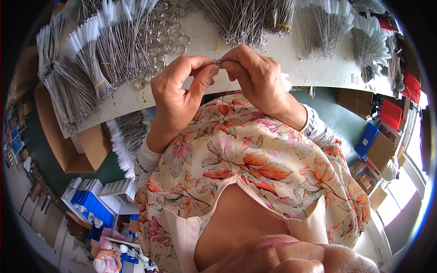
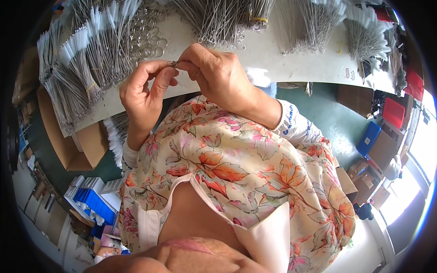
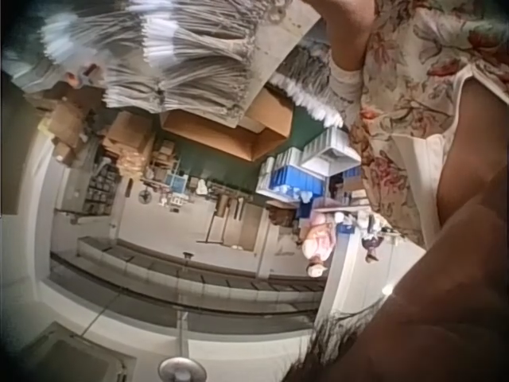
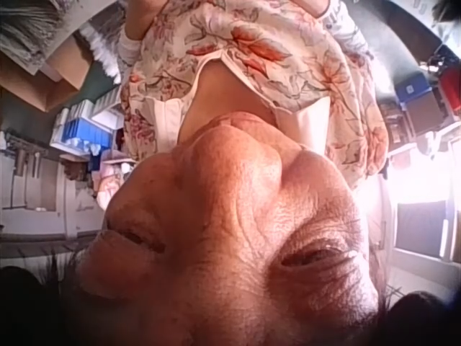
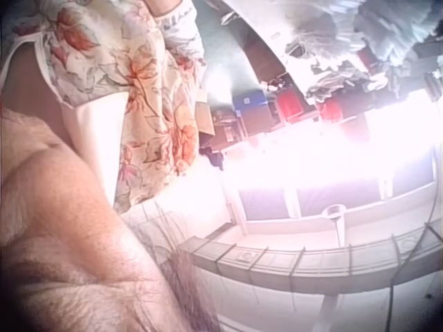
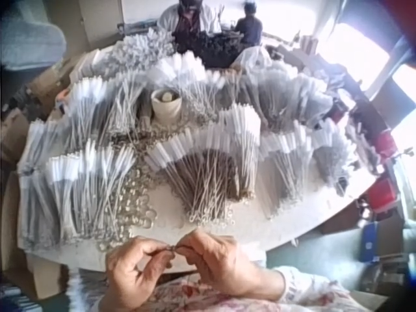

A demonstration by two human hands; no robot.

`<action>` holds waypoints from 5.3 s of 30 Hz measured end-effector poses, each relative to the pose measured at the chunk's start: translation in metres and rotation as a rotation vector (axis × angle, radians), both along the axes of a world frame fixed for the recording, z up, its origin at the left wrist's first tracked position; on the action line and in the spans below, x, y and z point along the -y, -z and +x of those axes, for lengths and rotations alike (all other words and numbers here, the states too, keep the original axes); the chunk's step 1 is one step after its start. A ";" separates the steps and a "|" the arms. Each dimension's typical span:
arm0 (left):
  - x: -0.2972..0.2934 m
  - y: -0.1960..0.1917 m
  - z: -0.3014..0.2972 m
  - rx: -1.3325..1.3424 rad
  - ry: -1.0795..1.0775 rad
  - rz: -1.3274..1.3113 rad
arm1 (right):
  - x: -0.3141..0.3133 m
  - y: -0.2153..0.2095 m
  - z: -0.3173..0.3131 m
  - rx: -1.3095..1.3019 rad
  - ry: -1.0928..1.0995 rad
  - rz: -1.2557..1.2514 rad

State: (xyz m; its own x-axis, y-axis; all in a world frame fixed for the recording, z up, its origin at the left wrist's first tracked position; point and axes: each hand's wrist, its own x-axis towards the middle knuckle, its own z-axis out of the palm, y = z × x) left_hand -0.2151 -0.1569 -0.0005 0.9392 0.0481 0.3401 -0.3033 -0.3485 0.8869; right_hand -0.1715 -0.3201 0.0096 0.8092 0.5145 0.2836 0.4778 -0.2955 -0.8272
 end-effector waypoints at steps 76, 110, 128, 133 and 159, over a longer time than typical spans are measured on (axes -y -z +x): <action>-0.022 -0.030 0.016 -0.012 0.251 -0.511 | -0.017 -0.023 0.020 0.536 -0.120 0.211; -0.031 -0.047 0.024 0.231 -0.051 -0.144 | -0.032 -0.048 0.043 -0.741 -0.238 0.392; -0.040 -0.054 0.025 0.107 0.074 -0.083 | -0.022 -0.049 0.055 -0.537 -0.298 0.117; -0.042 -0.054 0.023 0.005 0.102 -0.461 | -0.020 -0.030 0.049 -0.946 -0.391 0.387; -0.036 -0.039 0.023 0.089 0.050 -0.236 | -0.024 -0.044 0.054 -0.707 -0.311 0.183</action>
